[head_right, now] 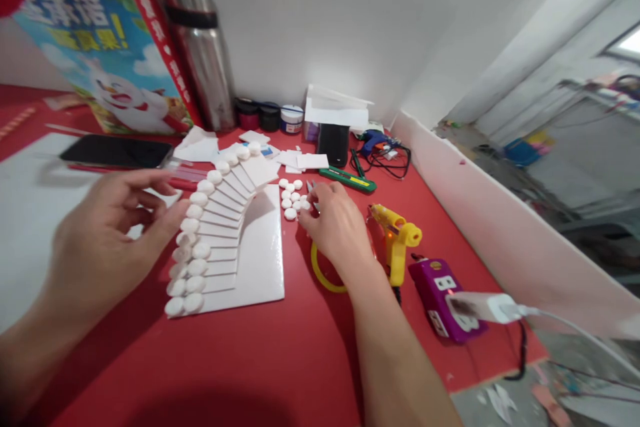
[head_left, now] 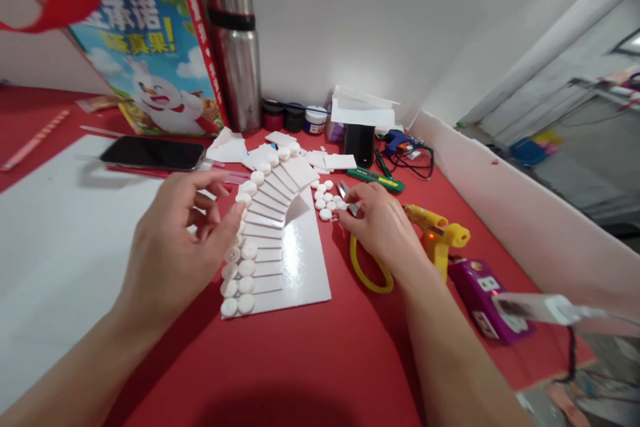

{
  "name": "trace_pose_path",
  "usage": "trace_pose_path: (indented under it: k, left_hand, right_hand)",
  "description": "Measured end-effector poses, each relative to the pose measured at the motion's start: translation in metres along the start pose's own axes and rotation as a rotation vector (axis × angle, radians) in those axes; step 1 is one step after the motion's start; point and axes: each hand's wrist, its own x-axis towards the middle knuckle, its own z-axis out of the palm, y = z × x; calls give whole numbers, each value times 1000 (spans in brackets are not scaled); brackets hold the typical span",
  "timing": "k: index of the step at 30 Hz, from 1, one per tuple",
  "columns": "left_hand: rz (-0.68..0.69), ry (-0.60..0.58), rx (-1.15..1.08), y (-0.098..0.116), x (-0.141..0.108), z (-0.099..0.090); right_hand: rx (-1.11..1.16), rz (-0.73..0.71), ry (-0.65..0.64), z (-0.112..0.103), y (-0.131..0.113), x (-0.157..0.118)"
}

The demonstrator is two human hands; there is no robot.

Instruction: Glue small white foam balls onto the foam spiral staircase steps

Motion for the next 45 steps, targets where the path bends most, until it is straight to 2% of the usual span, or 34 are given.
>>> trace_pose_path:
  k: [3,6,8,13,19,21,23,25,27,30,32,33,36,38,41,45]
  left_hand:
    - [212,1,-49,7,-9,1]
    - [372,-91,-64,10,-15,5]
    - [427,-154,-71,12,-17,8]
    - [432,-202,-127,19,-20,8]
    - [307,-229,-228,22,-19,4]
    - [173,-266,-336,22,-19,5]
    - [-47,-352,-508,22,-17,7]
    - [-290,-445,-708,22,-16,7]
    - [-465,-505,-879,22,-14,7]
    - [-570,-561,-1048,23,-11,5]
    - [-583,-584,-1110,23,-10,3]
    - [-584,-590,-1129,23,-10,2]
    - [-582,-602,-1157,22,-9,1]
    - [-586,-614,-1153,22,-9,1]
    - [-596,-624,-1119,21,-9,1]
    - [-606,-618,-1096,18,-10,2]
  right_hand:
    - [267,-9,10,-4,-6,-4]
    - [587,-49,-82,-3,-18,-12]
    - [723,-97,-148,-1,-28,-18]
    - [927,-131,-293,6,-49,-30]
    - [1083,-46,-435,8,-50,-28]
    - [1018,-69,-399,1,-50,-27]
    - [902,-112,-280,-14,-52,-29]
    - [730,-143,-123,-37,-56,-35]
    - [485,-169,-31,-64,-56,-46]
    - [143,-224,79,-97,-36,-71]
    - [-67,-128,156,-106,-9,-89]
    - [-158,-73,178,-106,7,-97]
    - [-374,204,53,-93,48,-111]
    - [-402,321,-27,-78,63,-111]
    - [-336,369,-52,-60,69,-102]
    - [-327,408,32,-48,69,-89]
